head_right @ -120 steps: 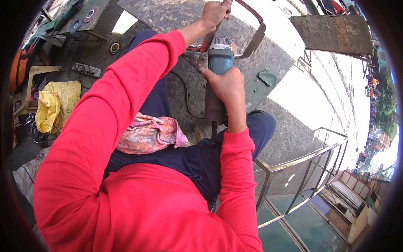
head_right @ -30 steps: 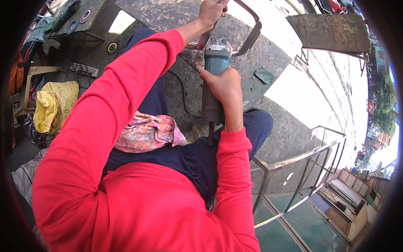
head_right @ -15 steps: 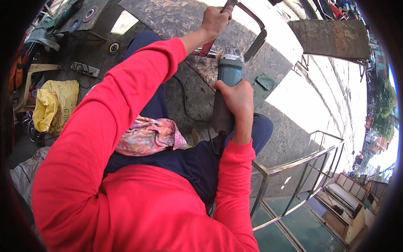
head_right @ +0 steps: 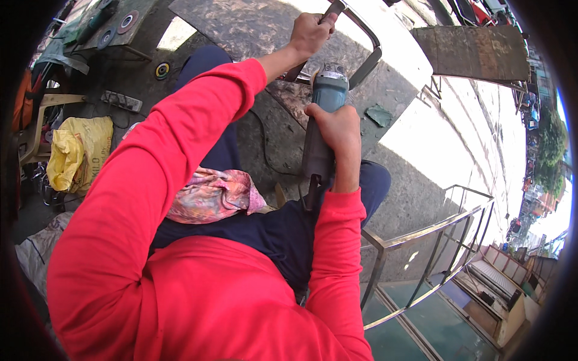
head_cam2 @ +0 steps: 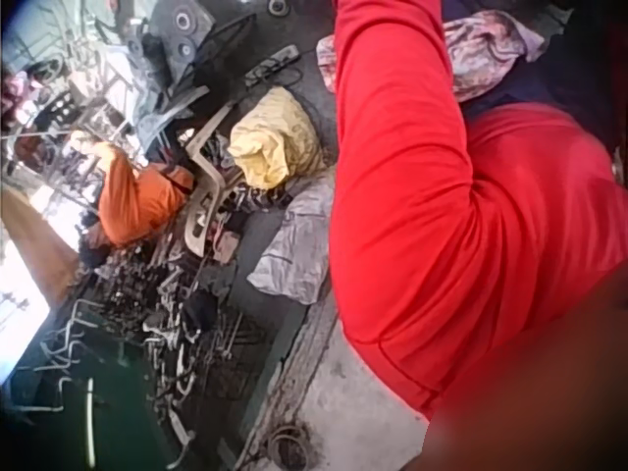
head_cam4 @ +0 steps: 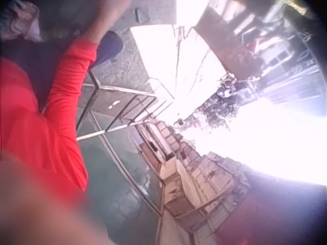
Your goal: The person uses an angle grinder to polish a chrome metal frame, then wipes it with a cloth. The person repeats the polishing and wiping steps on different sections of the frame.
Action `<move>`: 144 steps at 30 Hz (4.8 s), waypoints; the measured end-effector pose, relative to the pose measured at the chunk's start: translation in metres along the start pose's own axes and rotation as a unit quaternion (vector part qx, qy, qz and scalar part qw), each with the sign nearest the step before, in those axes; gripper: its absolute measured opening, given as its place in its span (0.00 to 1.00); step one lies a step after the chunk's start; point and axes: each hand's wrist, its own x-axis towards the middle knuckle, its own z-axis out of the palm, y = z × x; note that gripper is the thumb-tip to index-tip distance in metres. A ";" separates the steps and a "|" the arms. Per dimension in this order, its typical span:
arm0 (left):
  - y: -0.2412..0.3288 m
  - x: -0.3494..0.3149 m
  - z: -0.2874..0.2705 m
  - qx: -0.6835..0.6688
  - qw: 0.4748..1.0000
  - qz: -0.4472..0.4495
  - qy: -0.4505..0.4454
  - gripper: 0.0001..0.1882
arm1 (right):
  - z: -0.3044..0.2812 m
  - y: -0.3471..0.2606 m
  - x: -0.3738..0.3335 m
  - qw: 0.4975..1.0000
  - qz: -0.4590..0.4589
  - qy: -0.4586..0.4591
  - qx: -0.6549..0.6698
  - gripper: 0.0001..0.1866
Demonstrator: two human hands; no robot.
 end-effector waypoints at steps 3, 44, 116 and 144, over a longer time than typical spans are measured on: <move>0.000 -0.001 0.003 -0.005 1.000 0.005 0.009 0.24 | -0.001 0.000 0.003 1.000 -0.003 -0.016 0.018 0.25; -0.008 0.011 0.006 -0.060 0.997 -0.028 0.031 0.22 | 0.010 -0.007 -0.009 0.999 -0.027 -0.019 0.031 0.33; -0.085 0.073 0.002 -0.073 0.983 -0.144 0.092 0.14 | -0.063 0.124 -0.016 0.981 0.148 0.116 0.051 0.32; -0.002 0.045 -0.014 -0.241 0.955 -0.156 -0.079 0.20 | -0.055 0.046 -0.050 0.987 -0.014 0.063 0.145 0.23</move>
